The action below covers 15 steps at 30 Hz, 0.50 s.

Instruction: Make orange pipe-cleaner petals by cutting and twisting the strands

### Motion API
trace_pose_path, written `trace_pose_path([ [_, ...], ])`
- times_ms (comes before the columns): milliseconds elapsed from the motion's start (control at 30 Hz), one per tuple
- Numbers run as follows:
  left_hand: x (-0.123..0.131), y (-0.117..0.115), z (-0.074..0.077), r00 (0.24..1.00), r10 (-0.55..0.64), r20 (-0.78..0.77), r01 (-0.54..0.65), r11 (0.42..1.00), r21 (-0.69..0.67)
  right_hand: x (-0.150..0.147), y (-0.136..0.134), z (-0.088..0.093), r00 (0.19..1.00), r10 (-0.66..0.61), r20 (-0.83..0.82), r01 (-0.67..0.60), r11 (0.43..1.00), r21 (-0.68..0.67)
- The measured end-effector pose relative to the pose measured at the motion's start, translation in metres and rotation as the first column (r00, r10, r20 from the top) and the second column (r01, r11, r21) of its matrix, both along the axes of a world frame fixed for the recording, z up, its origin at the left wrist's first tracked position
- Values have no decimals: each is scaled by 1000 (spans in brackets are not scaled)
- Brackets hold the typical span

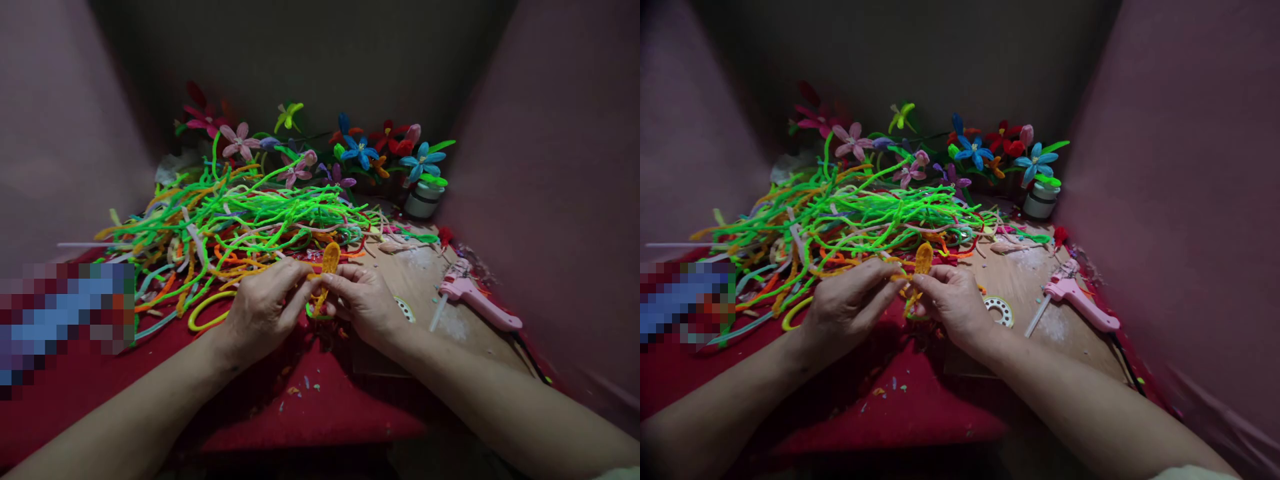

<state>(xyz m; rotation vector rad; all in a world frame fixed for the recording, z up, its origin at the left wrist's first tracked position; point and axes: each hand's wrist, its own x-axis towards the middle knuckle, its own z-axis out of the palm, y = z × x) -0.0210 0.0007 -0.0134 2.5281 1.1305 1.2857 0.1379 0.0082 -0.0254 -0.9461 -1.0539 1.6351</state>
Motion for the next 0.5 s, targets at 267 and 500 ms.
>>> trace_pose_path([
  [267,8,-12,17,922,158,353,85,808,-583,0,-6,2,999,33,36,-36,996,79],
  [500,8,-6,21,781,269,563,346,564,-750,1,-4,0,998,46,-48,-44,998,42],
])
